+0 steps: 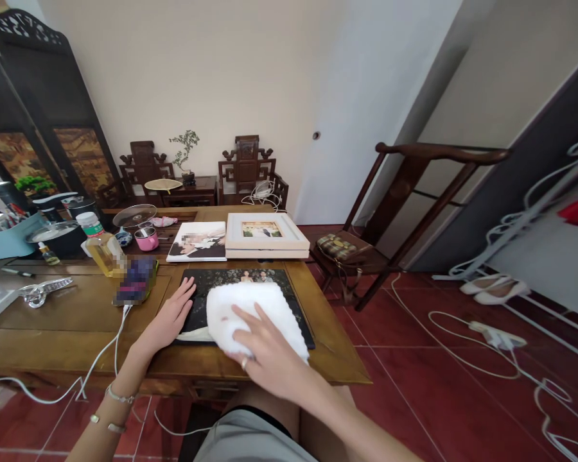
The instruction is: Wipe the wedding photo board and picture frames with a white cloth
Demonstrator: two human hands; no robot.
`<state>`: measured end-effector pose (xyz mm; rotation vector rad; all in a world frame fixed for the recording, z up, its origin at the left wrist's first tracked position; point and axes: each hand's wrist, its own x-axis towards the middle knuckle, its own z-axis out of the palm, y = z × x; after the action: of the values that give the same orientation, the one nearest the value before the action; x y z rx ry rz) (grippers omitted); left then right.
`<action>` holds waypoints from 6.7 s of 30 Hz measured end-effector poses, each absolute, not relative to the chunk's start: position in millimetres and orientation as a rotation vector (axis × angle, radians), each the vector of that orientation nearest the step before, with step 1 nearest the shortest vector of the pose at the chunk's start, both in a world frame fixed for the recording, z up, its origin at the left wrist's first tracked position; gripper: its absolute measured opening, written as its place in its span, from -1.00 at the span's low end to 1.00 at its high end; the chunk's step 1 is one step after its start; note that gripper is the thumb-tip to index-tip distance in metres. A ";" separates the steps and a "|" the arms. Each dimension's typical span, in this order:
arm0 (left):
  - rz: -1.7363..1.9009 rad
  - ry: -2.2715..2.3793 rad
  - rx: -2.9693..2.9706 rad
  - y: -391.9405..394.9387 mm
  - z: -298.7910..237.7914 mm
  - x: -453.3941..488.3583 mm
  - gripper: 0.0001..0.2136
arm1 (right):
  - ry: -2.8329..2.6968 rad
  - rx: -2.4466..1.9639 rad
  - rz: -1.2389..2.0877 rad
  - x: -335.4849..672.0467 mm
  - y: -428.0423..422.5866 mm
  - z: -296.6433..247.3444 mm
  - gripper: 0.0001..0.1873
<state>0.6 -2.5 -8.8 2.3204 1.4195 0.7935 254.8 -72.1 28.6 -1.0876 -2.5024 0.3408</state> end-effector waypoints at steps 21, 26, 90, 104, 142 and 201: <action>0.860 1.385 2.342 3.9 -15.4 -2.4 -0.60 | -2.437 -1.211 0.197 212.4 11.2 30.9 -0.81; 0.844 1.404 2.308 1.5 -13.6 -0.6 -0.59 | -2.546 -1.014 0.318 222.0 -63.6 32.7 -0.87; 0.760 1.457 2.344 -4.4 -6.9 -1.2 -0.61 | -2.147 -1.171 0.625 236.3 54.7 32.1 -0.63; 0.754 1.465 2.323 -5.0 -5.8 0.3 -0.59 | -2.086 -1.407 0.536 330.8 -29.9 13.7 -0.55; 0.804 1.434 2.343 -3.4 -6.8 0.8 -0.62 | -2.175 -1.445 0.677 324.4 -109.5 6.7 -0.58; 0.806 1.429 2.325 -1.8 -13.2 -1.7 -0.57 | -2.523 -1.073 0.506 253.1 -87.0 42.4 -0.81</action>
<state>-1.7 -1.8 -13.2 2.3247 1.4288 0.8058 253.1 -87.0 42.4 -1.0728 -2.5234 0.5062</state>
